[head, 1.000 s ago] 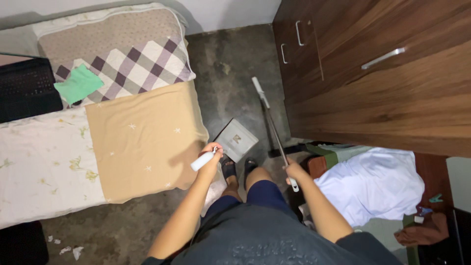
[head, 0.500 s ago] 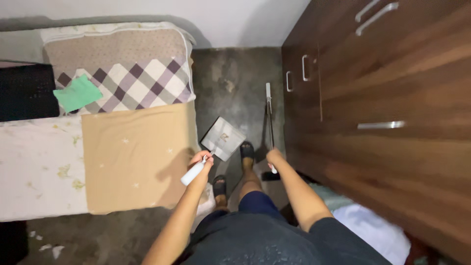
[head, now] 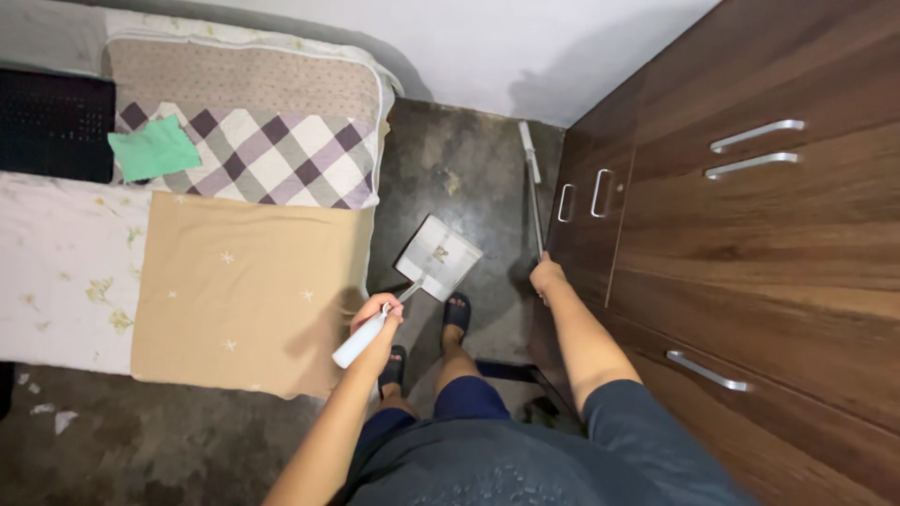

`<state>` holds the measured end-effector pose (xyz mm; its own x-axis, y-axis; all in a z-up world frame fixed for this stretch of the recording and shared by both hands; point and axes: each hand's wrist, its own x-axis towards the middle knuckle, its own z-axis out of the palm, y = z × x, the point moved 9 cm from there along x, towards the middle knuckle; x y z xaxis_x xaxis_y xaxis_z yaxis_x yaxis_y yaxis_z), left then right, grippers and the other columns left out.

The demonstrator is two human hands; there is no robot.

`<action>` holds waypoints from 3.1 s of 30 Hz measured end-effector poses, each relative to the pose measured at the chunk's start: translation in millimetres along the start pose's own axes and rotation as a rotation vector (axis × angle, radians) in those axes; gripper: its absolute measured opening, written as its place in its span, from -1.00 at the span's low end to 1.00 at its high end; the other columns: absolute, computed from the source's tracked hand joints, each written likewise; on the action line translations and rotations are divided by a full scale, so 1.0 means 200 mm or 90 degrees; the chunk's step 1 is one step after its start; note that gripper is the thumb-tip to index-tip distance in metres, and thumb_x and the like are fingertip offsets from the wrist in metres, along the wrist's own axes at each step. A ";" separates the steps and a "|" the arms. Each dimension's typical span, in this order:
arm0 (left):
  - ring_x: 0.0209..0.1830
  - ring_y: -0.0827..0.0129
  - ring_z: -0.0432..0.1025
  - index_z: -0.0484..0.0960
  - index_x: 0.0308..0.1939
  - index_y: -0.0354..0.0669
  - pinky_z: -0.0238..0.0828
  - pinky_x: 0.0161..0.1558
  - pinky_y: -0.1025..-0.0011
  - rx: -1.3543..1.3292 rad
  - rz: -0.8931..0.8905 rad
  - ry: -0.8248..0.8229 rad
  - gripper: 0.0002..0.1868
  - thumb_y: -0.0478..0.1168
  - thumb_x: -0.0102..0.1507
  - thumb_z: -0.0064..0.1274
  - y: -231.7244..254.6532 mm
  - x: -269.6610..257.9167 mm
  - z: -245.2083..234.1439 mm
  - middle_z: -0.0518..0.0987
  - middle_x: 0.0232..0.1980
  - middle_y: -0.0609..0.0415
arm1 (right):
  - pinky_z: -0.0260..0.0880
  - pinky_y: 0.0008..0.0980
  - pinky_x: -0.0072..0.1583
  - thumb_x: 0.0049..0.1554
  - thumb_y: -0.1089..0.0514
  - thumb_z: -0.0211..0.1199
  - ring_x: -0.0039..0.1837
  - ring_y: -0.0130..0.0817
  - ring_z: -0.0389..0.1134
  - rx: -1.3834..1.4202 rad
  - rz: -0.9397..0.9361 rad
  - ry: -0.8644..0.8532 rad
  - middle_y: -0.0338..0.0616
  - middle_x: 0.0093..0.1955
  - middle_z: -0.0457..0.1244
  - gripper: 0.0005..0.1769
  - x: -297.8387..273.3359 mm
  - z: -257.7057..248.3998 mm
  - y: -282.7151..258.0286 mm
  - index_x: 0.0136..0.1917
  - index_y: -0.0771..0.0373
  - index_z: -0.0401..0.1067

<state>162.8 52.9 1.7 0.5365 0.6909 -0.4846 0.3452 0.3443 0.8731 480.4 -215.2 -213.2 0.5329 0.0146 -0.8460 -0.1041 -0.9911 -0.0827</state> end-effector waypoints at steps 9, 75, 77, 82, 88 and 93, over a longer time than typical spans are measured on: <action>-0.35 0.58 0.39 0.63 -0.21 -0.14 0.32 -0.28 0.56 0.069 0.052 -0.010 -0.97 -0.33 0.28 0.13 0.00 0.05 0.01 0.54 -0.39 0.21 | 0.32 -0.03 0.39 0.23 0.21 -0.14 0.37 0.18 0.34 -0.270 -0.173 -0.050 0.38 0.36 0.26 -0.19 -0.34 0.32 0.14 0.71 0.14 -0.20; -0.27 0.55 0.47 0.69 -0.23 -0.16 0.41 -0.22 0.53 0.048 0.232 -0.221 -0.96 -0.32 0.25 0.17 -0.25 -0.52 -0.68 0.63 -0.29 0.19 | 0.37 -0.09 0.34 0.18 0.38 -0.03 0.37 0.03 0.35 -0.442 -0.193 -0.115 0.11 0.38 0.27 -0.01 -1.01 0.99 0.15 0.68 -0.43 -0.18; -0.30 0.55 0.44 0.69 -0.21 -0.17 0.39 -0.24 0.52 0.060 0.214 -0.271 -0.95 -0.32 0.25 0.16 -0.23 -0.56 -0.71 0.60 -0.31 0.18 | 0.37 -0.09 0.33 0.16 0.43 -0.02 0.37 0.02 0.34 -0.482 -0.191 -0.129 0.09 0.38 0.26 0.05 -1.10 1.06 0.27 0.67 -0.48 -0.23; -0.28 0.53 0.39 0.59 -0.18 -0.20 0.36 -0.23 0.53 0.006 0.148 -0.352 -0.91 -0.34 0.24 0.14 -0.23 -0.69 -0.65 0.53 -0.30 0.17 | 0.41 -0.04 0.25 0.15 0.34 0.02 0.24 0.06 0.41 -0.356 -0.170 -0.063 0.16 0.24 0.35 -0.03 -1.33 1.10 0.61 0.66 -0.42 -0.12; -0.14 0.36 0.42 0.54 -0.17 -0.23 0.38 -0.10 0.45 -0.001 0.515 -0.300 -0.74 -0.41 0.15 0.30 0.07 -0.91 -0.57 0.53 -0.10 0.02 | 0.45 -0.01 0.01 0.11 0.36 -0.01 -0.01 0.15 0.47 -0.125 -0.072 0.033 0.30 0.06 0.39 -0.05 -1.50 1.02 0.77 0.68 -0.23 -0.08; 0.02 0.28 0.52 0.50 0.04 -0.30 0.46 0.09 0.39 -0.054 0.405 -0.275 -0.71 -0.45 0.27 0.18 0.01 -1.02 -0.52 0.56 0.04 -0.04 | 0.46 -0.05 -0.23 0.09 0.39 -0.08 -0.21 0.11 0.47 0.072 0.024 0.059 0.33 -0.05 0.41 -0.10 -1.31 0.95 0.68 0.67 -0.04 -0.03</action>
<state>-26.8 -21.8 107.4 0.8709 0.4681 0.1498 -0.1818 0.0236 0.9831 166.7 -328.3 -102.5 0.6019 -0.0402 -0.7976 -0.2172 -0.9693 -0.1151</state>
